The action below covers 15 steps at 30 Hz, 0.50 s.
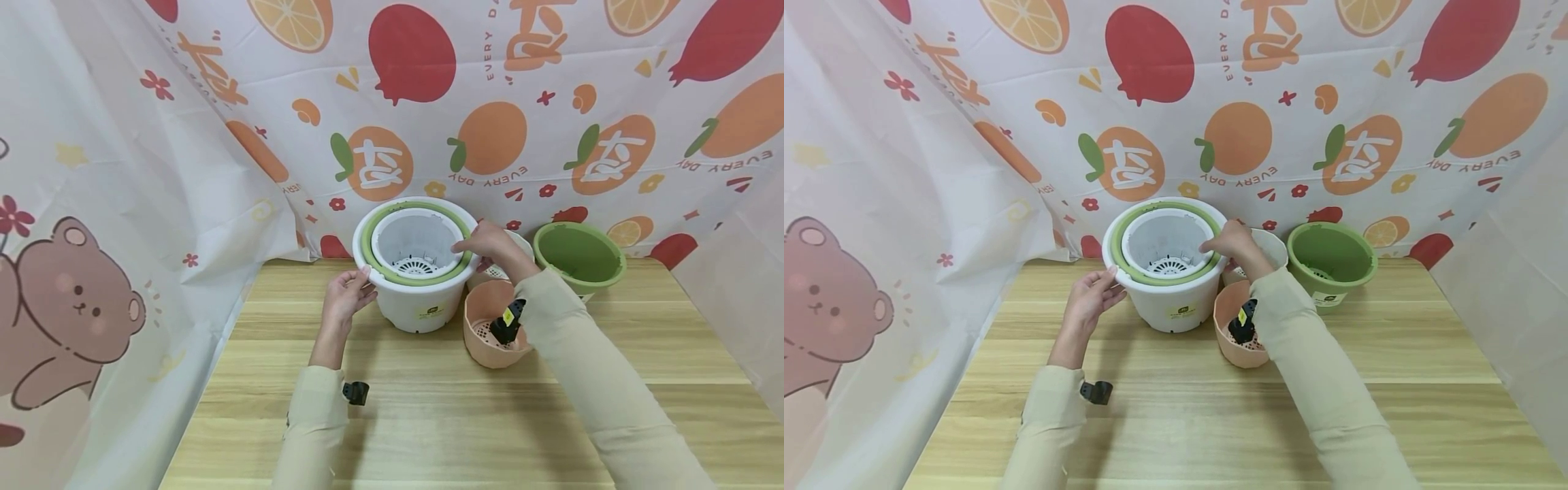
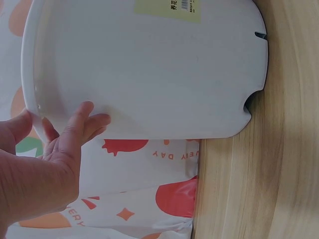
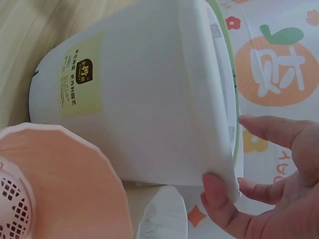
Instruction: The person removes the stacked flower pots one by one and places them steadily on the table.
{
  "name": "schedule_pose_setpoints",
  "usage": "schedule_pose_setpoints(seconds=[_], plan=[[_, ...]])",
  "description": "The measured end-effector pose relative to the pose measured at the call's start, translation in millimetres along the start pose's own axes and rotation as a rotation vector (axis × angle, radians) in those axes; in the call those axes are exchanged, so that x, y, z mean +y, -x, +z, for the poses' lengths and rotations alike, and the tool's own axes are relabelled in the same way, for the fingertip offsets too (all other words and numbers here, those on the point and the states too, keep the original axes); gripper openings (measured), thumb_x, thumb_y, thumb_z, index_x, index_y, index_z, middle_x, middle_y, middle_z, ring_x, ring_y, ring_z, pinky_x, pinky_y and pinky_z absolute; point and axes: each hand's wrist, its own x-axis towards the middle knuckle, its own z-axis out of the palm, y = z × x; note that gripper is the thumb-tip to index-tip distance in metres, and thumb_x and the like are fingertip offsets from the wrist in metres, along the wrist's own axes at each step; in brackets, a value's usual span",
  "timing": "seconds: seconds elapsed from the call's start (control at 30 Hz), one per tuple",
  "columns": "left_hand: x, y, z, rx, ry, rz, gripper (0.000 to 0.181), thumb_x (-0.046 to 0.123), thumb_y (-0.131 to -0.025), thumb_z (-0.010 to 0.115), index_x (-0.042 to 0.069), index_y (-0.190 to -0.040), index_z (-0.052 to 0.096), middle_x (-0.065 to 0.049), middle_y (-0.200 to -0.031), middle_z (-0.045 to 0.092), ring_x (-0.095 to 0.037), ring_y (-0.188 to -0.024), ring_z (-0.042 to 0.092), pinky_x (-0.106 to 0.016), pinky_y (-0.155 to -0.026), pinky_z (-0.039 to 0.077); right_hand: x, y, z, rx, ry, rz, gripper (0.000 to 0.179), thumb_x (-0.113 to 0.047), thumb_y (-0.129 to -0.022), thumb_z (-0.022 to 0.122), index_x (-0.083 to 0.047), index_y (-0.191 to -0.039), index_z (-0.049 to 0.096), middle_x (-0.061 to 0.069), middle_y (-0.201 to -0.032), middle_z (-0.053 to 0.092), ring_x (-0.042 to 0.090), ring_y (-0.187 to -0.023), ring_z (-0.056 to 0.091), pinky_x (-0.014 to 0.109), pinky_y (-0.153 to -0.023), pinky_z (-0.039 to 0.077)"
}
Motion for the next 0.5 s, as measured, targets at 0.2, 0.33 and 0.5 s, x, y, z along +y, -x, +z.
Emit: schedule_pose_setpoints(seconds=[0.2, 0.33, 0.5], plan=[[0.4, 0.4, 1.0, 0.004, -0.011, -0.005, 0.014, 0.014, -0.094, 0.053, 0.0, -0.091, 0.051, 0.0, -0.077, 0.061, -0.01, -0.071, 0.063, -0.034, -0.08, 0.053, 0, -5.4, 5, 0.047, 0.03, 0.005, 0.064, -0.018, -0.079, 0.071, 0.002, -0.126, 0.033, 0.018, -0.111, 0.044, 0.025, -0.07, 0.056, 0.038, -0.064, 0.057], [0.8, 0.7, 0.6, 0.005, -0.015, -0.008, 0.015, 0.014, -0.094, 0.053, -0.001, -0.092, 0.051, 0.0, -0.078, 0.061, -0.01, -0.073, 0.063, -0.034, -0.081, 0.052, -1, -8.2, 10, 0.093, 0.113, 0.002, 0.067, -0.019, -0.078, 0.071, 0.005, -0.126, 0.032, 0.021, -0.113, 0.044, 0.025, -0.069, 0.057, 0.034, -0.055, 0.057], [0.6, 0.4, 0.7, 0.004, -0.016, -0.012, 0.014, 0.013, -0.094, 0.053, -0.001, -0.092, 0.051, -0.002, -0.08, 0.061, -0.011, -0.073, 0.063, -0.034, -0.081, 0.053, -1, -10.0, 13, 0.12, 0.163, 0.006, 0.072, -0.021, -0.077, 0.071, 0.007, -0.128, 0.028, 0.026, -0.121, 0.035, 0.023, -0.064, 0.053, 0.026, -0.046, 0.053]])
